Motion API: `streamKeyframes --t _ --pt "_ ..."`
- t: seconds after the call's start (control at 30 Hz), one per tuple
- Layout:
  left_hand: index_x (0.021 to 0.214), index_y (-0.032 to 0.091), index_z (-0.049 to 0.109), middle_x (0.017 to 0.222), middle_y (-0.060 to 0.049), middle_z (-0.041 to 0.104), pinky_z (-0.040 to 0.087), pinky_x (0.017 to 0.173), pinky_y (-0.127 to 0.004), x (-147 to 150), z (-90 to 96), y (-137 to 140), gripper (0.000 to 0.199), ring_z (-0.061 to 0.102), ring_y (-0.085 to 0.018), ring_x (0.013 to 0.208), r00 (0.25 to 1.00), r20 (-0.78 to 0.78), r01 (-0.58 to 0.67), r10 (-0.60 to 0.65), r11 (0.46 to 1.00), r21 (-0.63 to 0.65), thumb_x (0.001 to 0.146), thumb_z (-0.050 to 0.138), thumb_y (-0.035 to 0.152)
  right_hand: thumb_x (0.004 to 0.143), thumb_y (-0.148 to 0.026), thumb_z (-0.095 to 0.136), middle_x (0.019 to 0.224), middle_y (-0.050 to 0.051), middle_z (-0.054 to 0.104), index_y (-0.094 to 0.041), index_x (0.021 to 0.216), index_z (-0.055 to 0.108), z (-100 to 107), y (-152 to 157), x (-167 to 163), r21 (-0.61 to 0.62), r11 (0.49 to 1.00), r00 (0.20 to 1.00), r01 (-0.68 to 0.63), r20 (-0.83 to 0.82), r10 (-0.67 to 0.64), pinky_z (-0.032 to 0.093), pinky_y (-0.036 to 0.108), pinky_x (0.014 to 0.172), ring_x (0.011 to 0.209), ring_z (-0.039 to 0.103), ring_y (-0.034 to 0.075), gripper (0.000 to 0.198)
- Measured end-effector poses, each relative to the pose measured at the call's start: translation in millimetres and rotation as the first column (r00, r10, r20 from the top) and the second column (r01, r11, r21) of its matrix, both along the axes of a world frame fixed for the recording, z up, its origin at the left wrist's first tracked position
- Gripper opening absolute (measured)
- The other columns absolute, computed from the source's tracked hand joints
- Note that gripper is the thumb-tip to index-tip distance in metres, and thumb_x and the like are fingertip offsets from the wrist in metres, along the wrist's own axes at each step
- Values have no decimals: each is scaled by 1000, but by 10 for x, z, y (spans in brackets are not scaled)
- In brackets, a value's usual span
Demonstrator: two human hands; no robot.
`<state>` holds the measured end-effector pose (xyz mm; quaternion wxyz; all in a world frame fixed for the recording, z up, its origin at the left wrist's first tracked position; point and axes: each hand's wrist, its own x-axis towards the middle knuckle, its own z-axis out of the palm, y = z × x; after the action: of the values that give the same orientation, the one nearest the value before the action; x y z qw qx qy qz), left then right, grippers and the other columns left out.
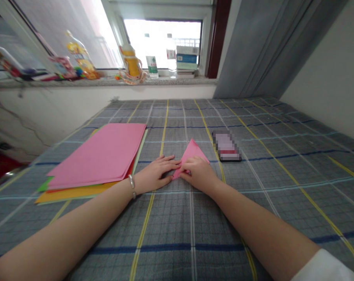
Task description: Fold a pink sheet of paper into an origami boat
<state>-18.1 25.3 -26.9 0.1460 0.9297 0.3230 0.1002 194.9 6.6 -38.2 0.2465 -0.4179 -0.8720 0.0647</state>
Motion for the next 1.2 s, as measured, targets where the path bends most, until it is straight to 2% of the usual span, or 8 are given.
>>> streamKeyframes --t 0.13,0.23,0.3,0.47,0.77,1.0,1.13,1.2 --pt "123 23 56 138 -2 51 27 110 -52 23 18 -4 41 37 -25 134 999 28 -16 17 1000 -8 83 52 18 76 -29 71 81 0 69 -22 75 67 -27 26 -3 -42 998 998 57 -10 -57 40 33 78 83 57 19 8" --pt "117 24 60 133 -3 55 31 109 -50 60 3 -20 30 44 -24 129 998 65 -19 18 1000 18 89 51 29 77 -35 70 80 1 68 -22 74 67 -24 30 -4 -69 993 996 94 2 -94 39 34 78 83 57 20 13" --pt "111 23 63 128 -5 59 33 107 -49 96 -26 -37 28 48 -24 125 992 107 -69 63 996 56 89 53 36 77 -37 69 80 2 67 -22 74 67 -18 28 -6 -81 991 994 110 11 -109 39 35 79 84 56 20 15" --pt "102 20 64 118 -5 64 39 103 -43 153 -97 -58 23 56 -21 112 978 182 -127 104 985 119 86 58 36 75 -34 71 88 3 63 -23 74 67 -22 26 -9 -89 986 990 144 13 -143 38 39 87 93 53 22 12" --pt "105 20 61 119 -6 63 37 104 -44 129 -92 -70 26 51 -24 119 982 168 -106 81 984 145 86 57 37 80 -28 66 104 3 62 -22 73 64 22 -29 -43 -78 985 988 155 20 -154 36 40 94 102 51 21 9" --pt "105 18 57 114 -7 62 41 98 -40 128 -87 -58 24 54 -23 110 982 171 -104 81 987 125 84 59 32 82 -28 62 103 5 61 -21 75 60 46 -47 -55 -69 983 984 168 68 -163 36 40 93 102 51 22 10" --pt "112 19 52 115 -7 59 43 95 -40 110 -54 -78 33 53 -23 108 982 169 -100 79 988 119 82 62 27 80 -21 58 103 6 61 -21 80 57 23 -45 -40 -55 980 980 189 74 -185 37 39 92 102 51 22 1" --pt "111 20 53 116 -7 59 42 95 -39 103 -36 -88 28 52 -23 108 985 168 -67 42 987 149 84 59 26 79 -17 56 103 7 61 -21 84 57 14 -46 -34 -46 981 980 191 68 -187 36 39 92 102 51 22 6"
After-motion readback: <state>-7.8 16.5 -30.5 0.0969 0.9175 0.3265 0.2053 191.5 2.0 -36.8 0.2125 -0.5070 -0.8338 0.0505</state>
